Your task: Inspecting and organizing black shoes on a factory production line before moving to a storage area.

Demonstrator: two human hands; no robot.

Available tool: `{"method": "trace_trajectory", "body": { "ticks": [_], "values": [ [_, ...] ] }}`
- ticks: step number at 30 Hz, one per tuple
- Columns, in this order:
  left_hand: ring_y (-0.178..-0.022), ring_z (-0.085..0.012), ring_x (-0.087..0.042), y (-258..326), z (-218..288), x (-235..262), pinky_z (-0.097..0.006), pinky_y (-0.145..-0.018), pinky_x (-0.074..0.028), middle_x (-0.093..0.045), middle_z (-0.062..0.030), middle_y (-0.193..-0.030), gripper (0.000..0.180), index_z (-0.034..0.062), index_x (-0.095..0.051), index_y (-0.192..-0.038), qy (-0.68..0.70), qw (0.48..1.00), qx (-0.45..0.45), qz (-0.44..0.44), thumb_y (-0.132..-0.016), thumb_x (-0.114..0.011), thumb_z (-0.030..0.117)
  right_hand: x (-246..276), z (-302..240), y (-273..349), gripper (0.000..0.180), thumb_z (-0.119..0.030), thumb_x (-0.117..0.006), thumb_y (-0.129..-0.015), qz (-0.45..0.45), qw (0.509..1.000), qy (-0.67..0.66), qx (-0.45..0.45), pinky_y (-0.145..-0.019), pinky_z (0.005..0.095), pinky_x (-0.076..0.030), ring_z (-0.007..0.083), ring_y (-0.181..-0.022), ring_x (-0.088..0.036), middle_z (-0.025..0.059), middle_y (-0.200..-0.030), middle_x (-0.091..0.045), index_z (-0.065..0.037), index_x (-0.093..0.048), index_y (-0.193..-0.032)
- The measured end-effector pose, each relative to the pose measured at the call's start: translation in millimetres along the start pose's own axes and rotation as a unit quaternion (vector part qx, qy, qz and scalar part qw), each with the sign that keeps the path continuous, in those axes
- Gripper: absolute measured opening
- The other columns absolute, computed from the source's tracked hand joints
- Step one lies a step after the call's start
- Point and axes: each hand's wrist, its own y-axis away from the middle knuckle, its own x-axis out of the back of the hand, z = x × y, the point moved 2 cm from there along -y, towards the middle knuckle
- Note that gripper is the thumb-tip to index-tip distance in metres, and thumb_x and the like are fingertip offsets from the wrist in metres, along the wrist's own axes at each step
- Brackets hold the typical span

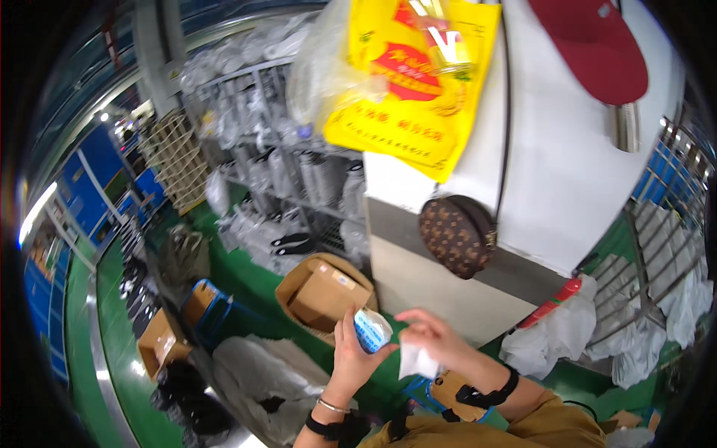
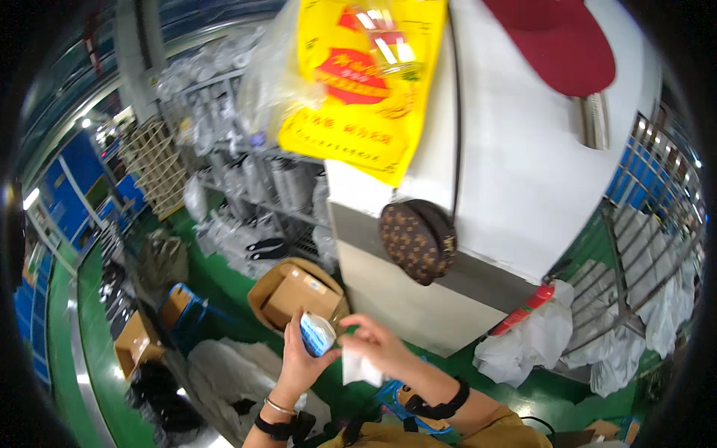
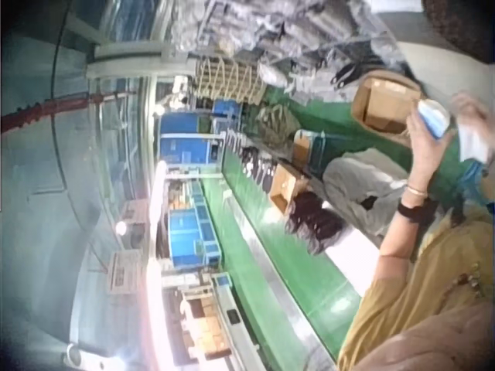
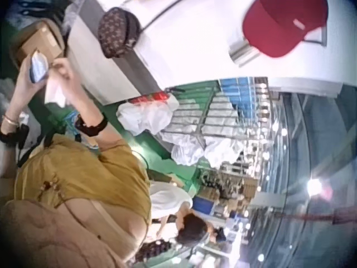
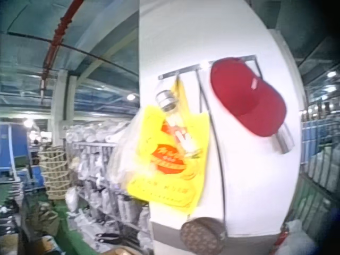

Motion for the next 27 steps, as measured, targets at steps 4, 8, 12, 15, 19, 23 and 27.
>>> {"method": "trace_trajectory", "body": {
  "ticks": [4, 8, 12, 15, 19, 23, 27],
  "values": [
    [-0.103, -0.041, -0.05, -15.4, 27.9, -28.1, -0.046, -0.092, -0.042, -0.049, -0.023, -0.111, 0.097, -0.0045, -0.028, -0.144, -0.025, 0.995, -0.072, -0.063, -0.063, -0.081, 0.009, 13.0, 4.7, 2.1, 0.035, -0.025, -0.071, -0.088, 0.071, 0.976, 0.175, 0.108, -0.061, 0.0251, -0.046, 0.0065, -0.07, -0.056, 0.002, -0.078, -0.063, -0.003, -0.061, -0.114],
    [-0.121, -0.0429, -0.043, -45.9, 42.0, -40.4, -0.045, -0.101, -0.04, -0.041, -0.0272, -0.134, 0.099, -0.0032, -0.024, -0.147, 0.031, 0.987, -0.125, -0.092, -0.071, -0.083, 0.018, 87.6, -18.9, 8.0, 0.021, -0.018, -0.073, -0.086, 0.202, 0.966, 0.141, 0.073, -0.06, 0.0254, -0.046, 0.0058, -0.068, -0.056, -0.0003, -0.078, -0.062, -0.004, -0.067, -0.101],
    [-0.12, -0.039, -0.048, -104.3, 54.8, -60.5, -0.043, -0.097, -0.045, -0.047, -0.0219, -0.134, 0.073, -0.0022, -0.039, -0.139, -0.005, 0.973, -0.224, -0.061, -0.076, -0.076, 0.007, 161.2, -64.3, 50.9, 0.01, -0.008, -0.066, -0.089, 0.414, 0.861, 0.123, 0.268, -0.063, 0.0225, -0.042, 0.0047, -0.071, -0.05, -0.0032, -0.079, -0.059, -0.001, -0.064, -0.096],
    [-0.123, -0.0368, -0.047, -149.3, 73.8, -96.1, -0.043, -0.098, -0.044, -0.049, -0.017, -0.136, 0.064, -0.0003, -0.049, -0.132, -0.006, 0.957, -0.274, -0.094, -0.073, -0.073, 0.002, 187.9, -74.1, 62.9, 0.007, -0.007, -0.064, -0.09, 0.517, 0.764, 0.143, 0.357, -0.059, 0.0213, -0.037, 0.0032, -0.068, -0.044, -0.0038, -0.075, -0.055, -0.001, -0.06, -0.091],
    [-0.126, -0.0347, -0.044, -203.1, 97.1, -154.1, -0.052, -0.102, -0.037, -0.048, -0.0126, -0.137, 0.061, 0.0055, -0.053, -0.13, -0.114, 0.927, -0.345, -0.097, -0.072, -0.068, 0.001, 207.9, -61.3, 56.3, 0.008, -0.007, -0.063, -0.09, 0.54, 0.761, 0.211, 0.29, -0.056, 0.0208, -0.032, 0.0021, -0.065, -0.039, -0.0046, -0.072, -0.052, -0.002, -0.058, -0.088],
    [-0.119, -0.0312, -0.046, -226.3, 88.7, -182.5, -0.054, -0.102, -0.033, -0.052, -0.0097, -0.121, 0.064, 0.0112, -0.057, -0.128, -0.201, 0.911, -0.336, -0.133, -0.066, -0.067, -0.001, 223.1, -55.0, 51.5, 0.01, -0.01, -0.065, -0.089, 0.515, 0.786, 0.195, 0.281, -0.053, 0.0218, -0.032, 0.003, -0.061, -0.039, -0.0049, -0.069, -0.05, -0.001, -0.059, -0.09],
    [-0.105, -0.0268, -0.051, -220.9, 69.5, -178.2, -0.051, -0.099, -0.035, -0.052, -0.0073, -0.101, 0.045, 0.0123, -0.065, -0.106, -0.181, 0.915, -0.351, -0.082, -0.063, -0.07, 0.001, 229.3, -70.1, 36.6, 0.013, -0.01, -0.066, -0.088, 0.456, 0.82, 0.243, 0.247, -0.055, 0.023, -0.039, 0.0057, -0.061, -0.047, 0.0012, -0.069, -0.055, 0.0, -0.061, -0.097]
  ]
}}
